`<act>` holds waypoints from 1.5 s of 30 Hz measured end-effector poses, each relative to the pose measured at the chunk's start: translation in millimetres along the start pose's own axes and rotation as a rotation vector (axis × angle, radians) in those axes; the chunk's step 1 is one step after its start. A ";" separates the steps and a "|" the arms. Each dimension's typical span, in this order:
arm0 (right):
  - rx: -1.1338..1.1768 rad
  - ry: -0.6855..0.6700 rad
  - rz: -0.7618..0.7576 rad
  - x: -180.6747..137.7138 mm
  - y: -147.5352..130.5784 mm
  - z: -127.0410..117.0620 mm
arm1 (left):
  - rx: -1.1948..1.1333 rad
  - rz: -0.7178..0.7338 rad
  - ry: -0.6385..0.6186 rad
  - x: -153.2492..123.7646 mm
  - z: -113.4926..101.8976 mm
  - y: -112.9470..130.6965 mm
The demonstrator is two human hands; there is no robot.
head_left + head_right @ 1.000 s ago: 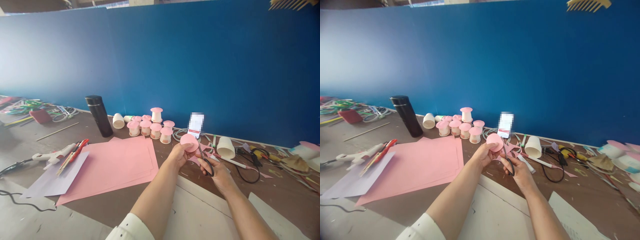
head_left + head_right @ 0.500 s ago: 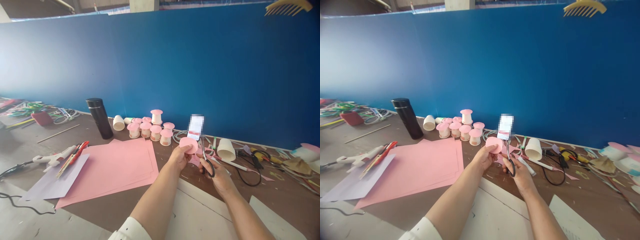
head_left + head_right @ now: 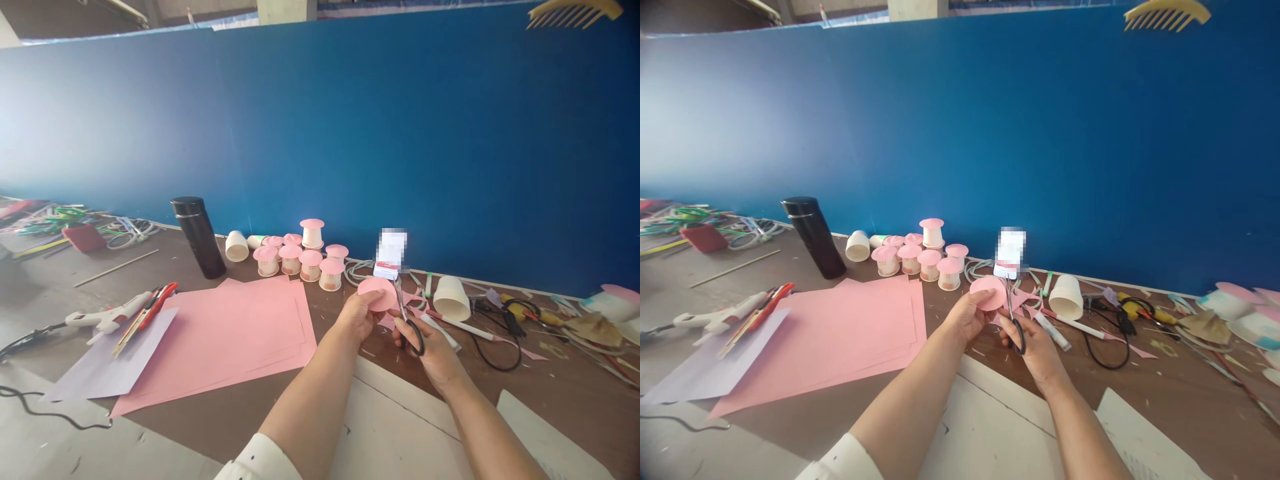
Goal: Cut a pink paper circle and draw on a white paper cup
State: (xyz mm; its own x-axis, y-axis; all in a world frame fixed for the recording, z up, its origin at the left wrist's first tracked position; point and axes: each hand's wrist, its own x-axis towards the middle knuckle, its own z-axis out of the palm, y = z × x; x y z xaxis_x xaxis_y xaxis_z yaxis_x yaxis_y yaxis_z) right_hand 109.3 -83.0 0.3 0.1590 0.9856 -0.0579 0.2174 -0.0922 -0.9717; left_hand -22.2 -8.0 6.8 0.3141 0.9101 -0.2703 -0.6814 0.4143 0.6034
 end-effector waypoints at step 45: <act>0.067 -0.032 0.063 0.9 5.0 0.3 | -0.112 0.004 -0.016 1.9 3.5 -6.8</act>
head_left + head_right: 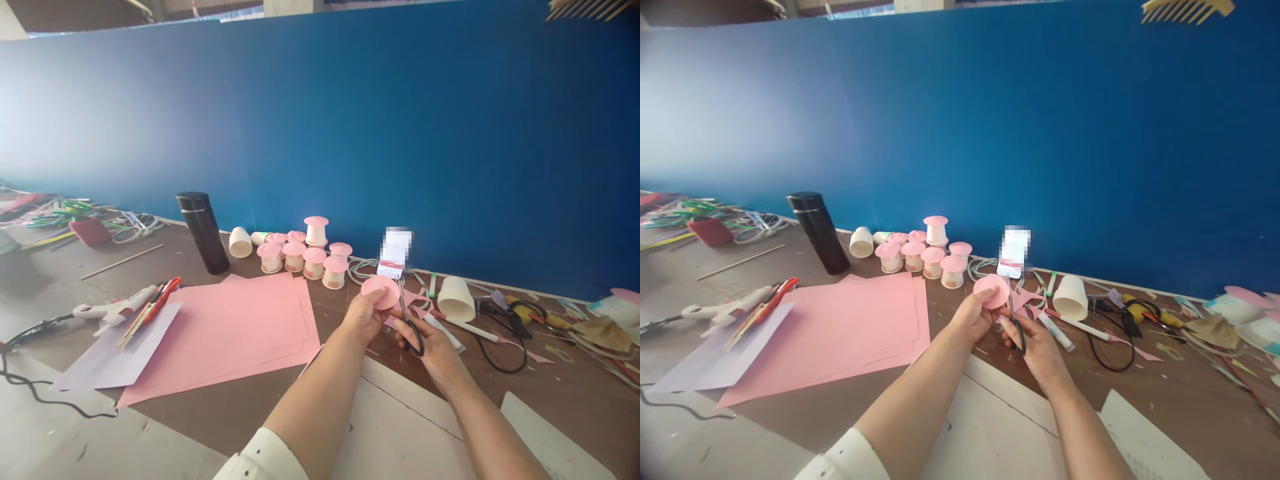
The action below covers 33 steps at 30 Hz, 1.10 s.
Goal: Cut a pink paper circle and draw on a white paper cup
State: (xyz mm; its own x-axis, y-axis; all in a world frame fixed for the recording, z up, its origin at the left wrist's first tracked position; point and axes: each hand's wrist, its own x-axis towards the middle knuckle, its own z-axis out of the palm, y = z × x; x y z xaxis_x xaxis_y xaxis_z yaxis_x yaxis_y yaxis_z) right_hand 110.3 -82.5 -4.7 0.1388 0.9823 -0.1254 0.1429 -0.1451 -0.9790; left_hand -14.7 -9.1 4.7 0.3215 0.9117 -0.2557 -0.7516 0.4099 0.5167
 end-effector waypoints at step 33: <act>-0.085 0.019 -0.014 2.3 3.5 -2.0 | -0.019 0.028 0.027 -1.1 1.5 1.3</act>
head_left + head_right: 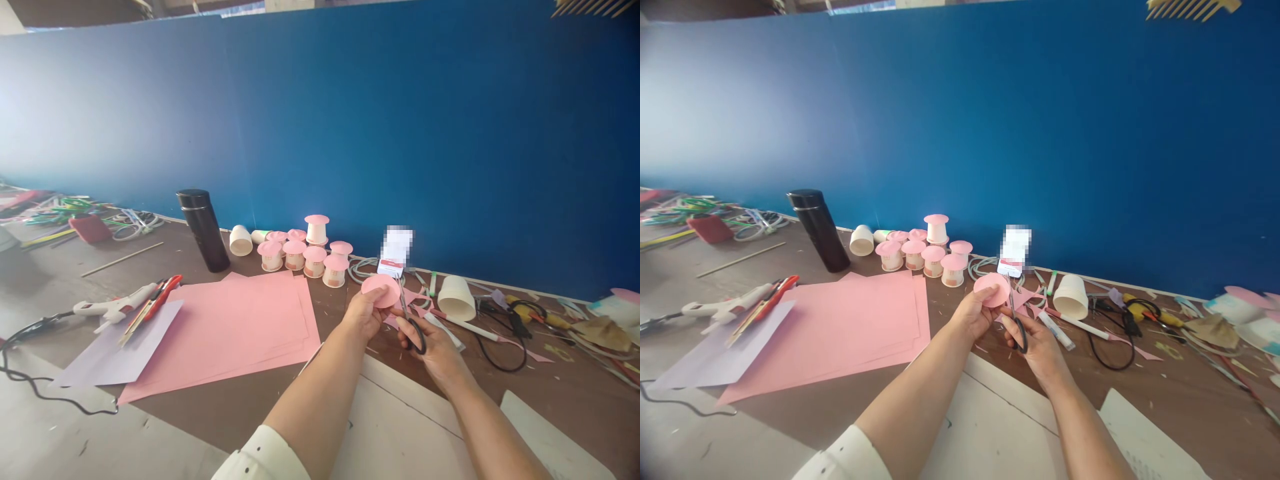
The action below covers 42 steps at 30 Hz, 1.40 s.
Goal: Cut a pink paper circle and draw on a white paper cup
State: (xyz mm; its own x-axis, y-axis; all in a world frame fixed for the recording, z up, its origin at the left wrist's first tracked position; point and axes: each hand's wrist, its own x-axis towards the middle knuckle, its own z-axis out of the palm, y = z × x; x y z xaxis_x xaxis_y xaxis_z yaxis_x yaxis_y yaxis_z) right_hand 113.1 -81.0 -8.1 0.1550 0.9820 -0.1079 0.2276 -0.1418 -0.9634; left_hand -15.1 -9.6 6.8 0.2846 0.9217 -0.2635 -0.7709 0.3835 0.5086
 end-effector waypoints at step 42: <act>-0.046 0.020 -0.020 -1.3 -0.8 -1.8 | -0.004 -0.002 0.059 8.9 -4.7 -3.9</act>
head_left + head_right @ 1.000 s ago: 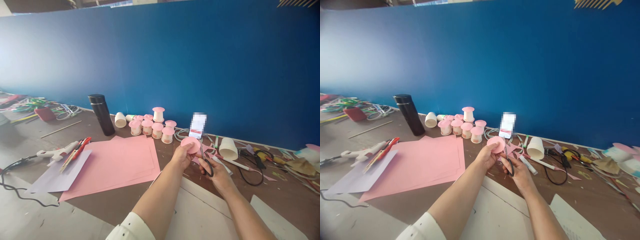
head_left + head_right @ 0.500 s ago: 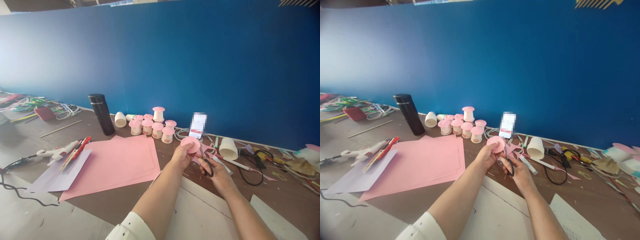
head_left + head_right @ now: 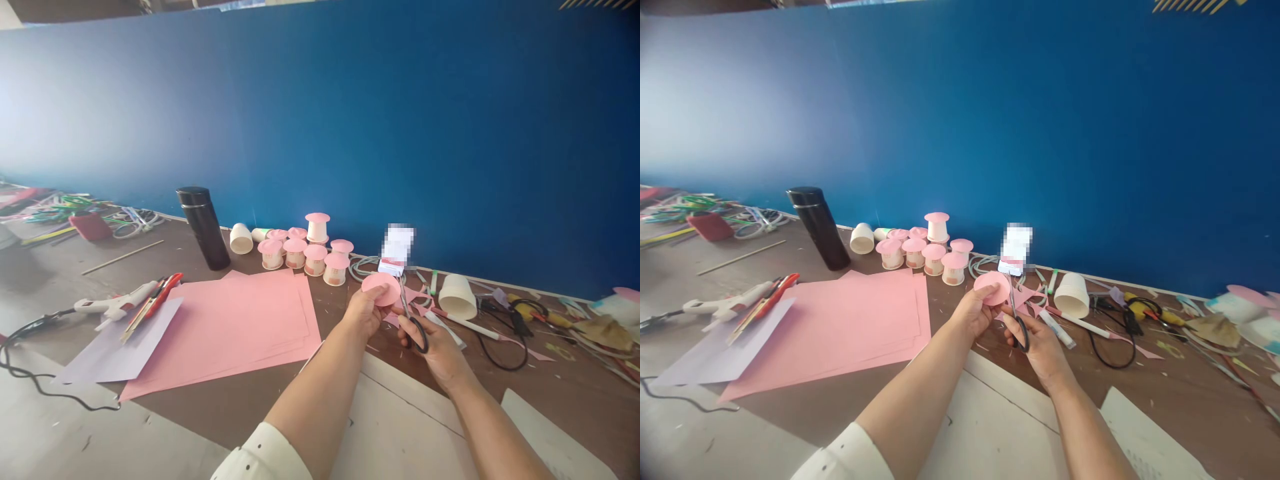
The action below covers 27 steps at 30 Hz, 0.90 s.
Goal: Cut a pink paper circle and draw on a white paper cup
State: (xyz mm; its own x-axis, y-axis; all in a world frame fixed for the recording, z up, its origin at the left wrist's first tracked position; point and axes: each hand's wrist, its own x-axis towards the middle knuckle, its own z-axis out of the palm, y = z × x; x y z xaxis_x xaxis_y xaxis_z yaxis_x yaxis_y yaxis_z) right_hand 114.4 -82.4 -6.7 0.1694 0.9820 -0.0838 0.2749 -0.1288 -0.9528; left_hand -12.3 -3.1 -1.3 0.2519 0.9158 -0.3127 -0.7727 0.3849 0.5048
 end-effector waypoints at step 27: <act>0.086 0.009 0.021 -2.1 -4.5 4.1 | -0.008 -0.003 -0.018 -4.5 2.0 -2.0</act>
State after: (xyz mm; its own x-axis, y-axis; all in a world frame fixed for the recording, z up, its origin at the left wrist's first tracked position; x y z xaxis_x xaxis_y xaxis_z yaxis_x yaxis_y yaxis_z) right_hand 108.9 -83.3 -3.5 0.1829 0.9778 -0.1019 0.1893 -0.1367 -0.9724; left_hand -10.7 -7.7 0.7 0.2645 0.9167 -0.2995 -0.7764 0.3866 0.4977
